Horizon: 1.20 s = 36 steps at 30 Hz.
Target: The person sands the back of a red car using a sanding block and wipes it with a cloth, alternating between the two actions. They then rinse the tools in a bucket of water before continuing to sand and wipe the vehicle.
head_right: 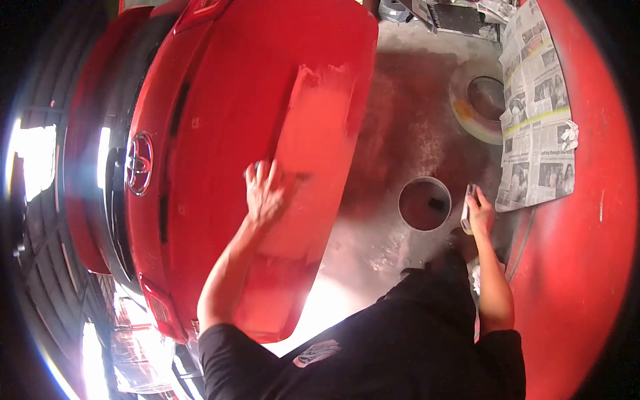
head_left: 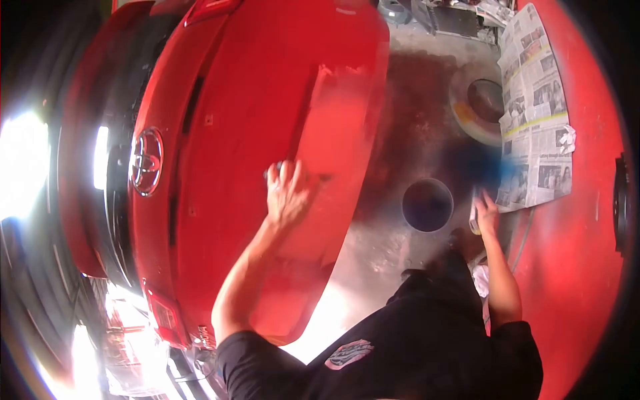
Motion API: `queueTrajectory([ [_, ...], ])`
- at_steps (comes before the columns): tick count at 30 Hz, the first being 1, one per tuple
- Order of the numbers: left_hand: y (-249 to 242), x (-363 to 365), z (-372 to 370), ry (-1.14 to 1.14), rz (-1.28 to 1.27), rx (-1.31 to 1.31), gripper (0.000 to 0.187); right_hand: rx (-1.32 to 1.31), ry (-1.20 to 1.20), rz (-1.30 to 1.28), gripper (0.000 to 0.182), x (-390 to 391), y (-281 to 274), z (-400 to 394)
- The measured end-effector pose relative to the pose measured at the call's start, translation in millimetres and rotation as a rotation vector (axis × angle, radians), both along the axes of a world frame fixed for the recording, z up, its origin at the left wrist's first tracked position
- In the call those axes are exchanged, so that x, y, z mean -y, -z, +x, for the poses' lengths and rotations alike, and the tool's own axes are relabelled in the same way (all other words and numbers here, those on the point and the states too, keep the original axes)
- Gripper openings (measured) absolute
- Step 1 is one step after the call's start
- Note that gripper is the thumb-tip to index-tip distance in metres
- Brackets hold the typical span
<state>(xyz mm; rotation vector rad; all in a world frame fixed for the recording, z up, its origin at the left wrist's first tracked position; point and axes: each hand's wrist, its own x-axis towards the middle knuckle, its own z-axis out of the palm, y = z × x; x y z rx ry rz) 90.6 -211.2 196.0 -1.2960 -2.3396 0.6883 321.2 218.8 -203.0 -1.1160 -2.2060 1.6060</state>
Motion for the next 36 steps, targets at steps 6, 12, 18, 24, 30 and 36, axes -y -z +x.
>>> queueTrajectory([
  [6,3.2,-126.7,-148.3,-0.061,-0.137,-0.07,0.03,-0.051,0.018,-0.045,0.063,-40.8,0.8,27.3],
  [12,11.6,-234.7,-248.2,-0.045,-0.089,-0.074,0.033,-0.065,0.023,-0.055,0.059,-48.6,-24.9,51.3],
  [18,62.2,-248.1,-262.8,0.125,-0.028,-0.105,0.03,-0.023,-0.09,-0.112,0.058,-36.1,-54.8,54.2],
  [24,35.0,-147.3,-157.3,0.065,-0.272,0.114,0.031,-0.137,-0.164,-0.171,0.058,5.0,-45.8,27.5],
  [30,10.3,-29.9,-34.4,0.245,-0.169,0.043,0.019,-0.131,-0.411,-0.218,0.059,65.5,-57.8,-17.4],
  [36,9.5,79.2,98.5,0.093,-0.049,0.052,0.015,-0.175,-0.601,-0.117,0.061,152.7,-101.5,-21.2],
])
